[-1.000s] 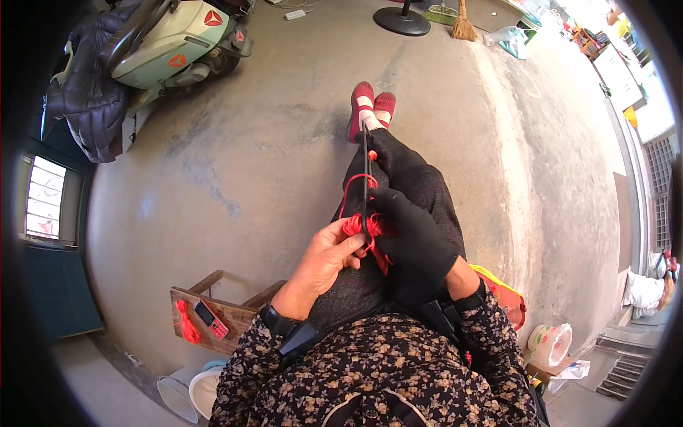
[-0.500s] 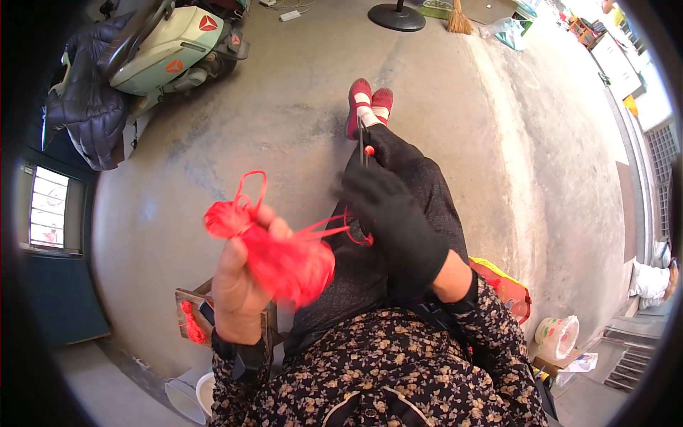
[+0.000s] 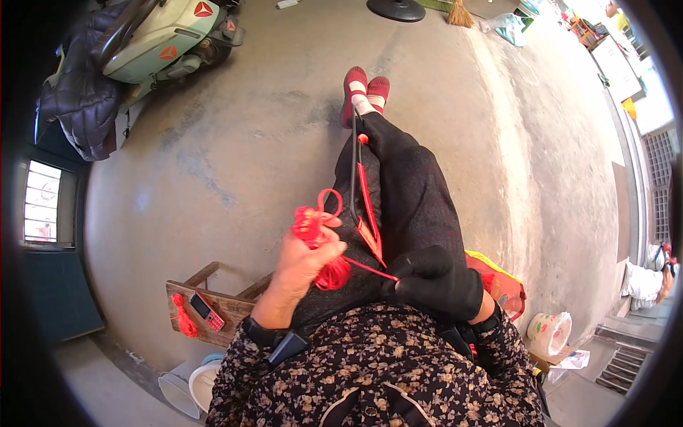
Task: Wrapping a red plastic cord around a black metal chair frame for furniture manufacturing.
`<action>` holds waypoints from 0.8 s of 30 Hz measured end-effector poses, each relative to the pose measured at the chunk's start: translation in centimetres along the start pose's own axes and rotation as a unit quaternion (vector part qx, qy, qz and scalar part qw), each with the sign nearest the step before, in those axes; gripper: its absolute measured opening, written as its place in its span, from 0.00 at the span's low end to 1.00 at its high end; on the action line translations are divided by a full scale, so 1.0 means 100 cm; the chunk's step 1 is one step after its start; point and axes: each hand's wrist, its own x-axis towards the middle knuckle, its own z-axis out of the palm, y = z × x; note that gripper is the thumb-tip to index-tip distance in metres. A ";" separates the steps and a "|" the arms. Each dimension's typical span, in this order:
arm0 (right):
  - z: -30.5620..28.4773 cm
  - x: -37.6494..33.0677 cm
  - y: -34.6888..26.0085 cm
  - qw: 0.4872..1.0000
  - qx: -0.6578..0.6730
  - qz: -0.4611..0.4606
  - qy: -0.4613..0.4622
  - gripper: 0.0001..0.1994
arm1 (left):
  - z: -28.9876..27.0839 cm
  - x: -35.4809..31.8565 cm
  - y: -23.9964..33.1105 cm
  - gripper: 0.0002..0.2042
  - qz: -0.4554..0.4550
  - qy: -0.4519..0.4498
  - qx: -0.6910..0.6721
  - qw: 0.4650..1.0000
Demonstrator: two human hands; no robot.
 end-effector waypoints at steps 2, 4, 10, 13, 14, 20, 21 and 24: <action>0.002 -0.004 -0.006 0.994 0.074 0.068 0.033 0.05 | 0.013 0.003 -0.009 0.15 0.004 -0.014 0.182 0.983; 0.003 -0.003 -0.013 0.993 0.062 0.091 0.044 0.06 | 0.026 0.007 -0.014 0.13 0.033 -0.008 0.229 0.973; 0.009 0.001 -0.001 0.993 -0.032 0.043 0.107 0.08 | 0.023 0.020 -0.025 0.10 0.070 -0.026 0.167 0.983; 0.005 0.014 -0.001 0.974 -0.158 -0.104 0.128 0.09 | 0.025 0.026 -0.020 0.09 0.089 -0.020 0.107 0.990; 0.004 0.018 -0.003 0.967 -0.165 -0.145 0.128 0.08 | 0.027 0.025 -0.016 0.09 0.089 -0.020 0.109 0.990; 0.014 0.009 0.001 0.990 0.046 -0.046 0.128 0.09 | 0.021 0.025 -0.013 0.13 0.145 0.015 0.138 0.980; 0.017 0.007 0.000 0.990 0.047 -0.045 0.129 0.09 | 0.021 0.026 -0.011 0.13 0.140 0.012 0.163 0.976; 0.021 0.005 -0.019 0.983 -0.057 -0.074 0.158 0.09 | 0.014 0.026 -0.009 0.14 0.117 -0.003 0.179 0.977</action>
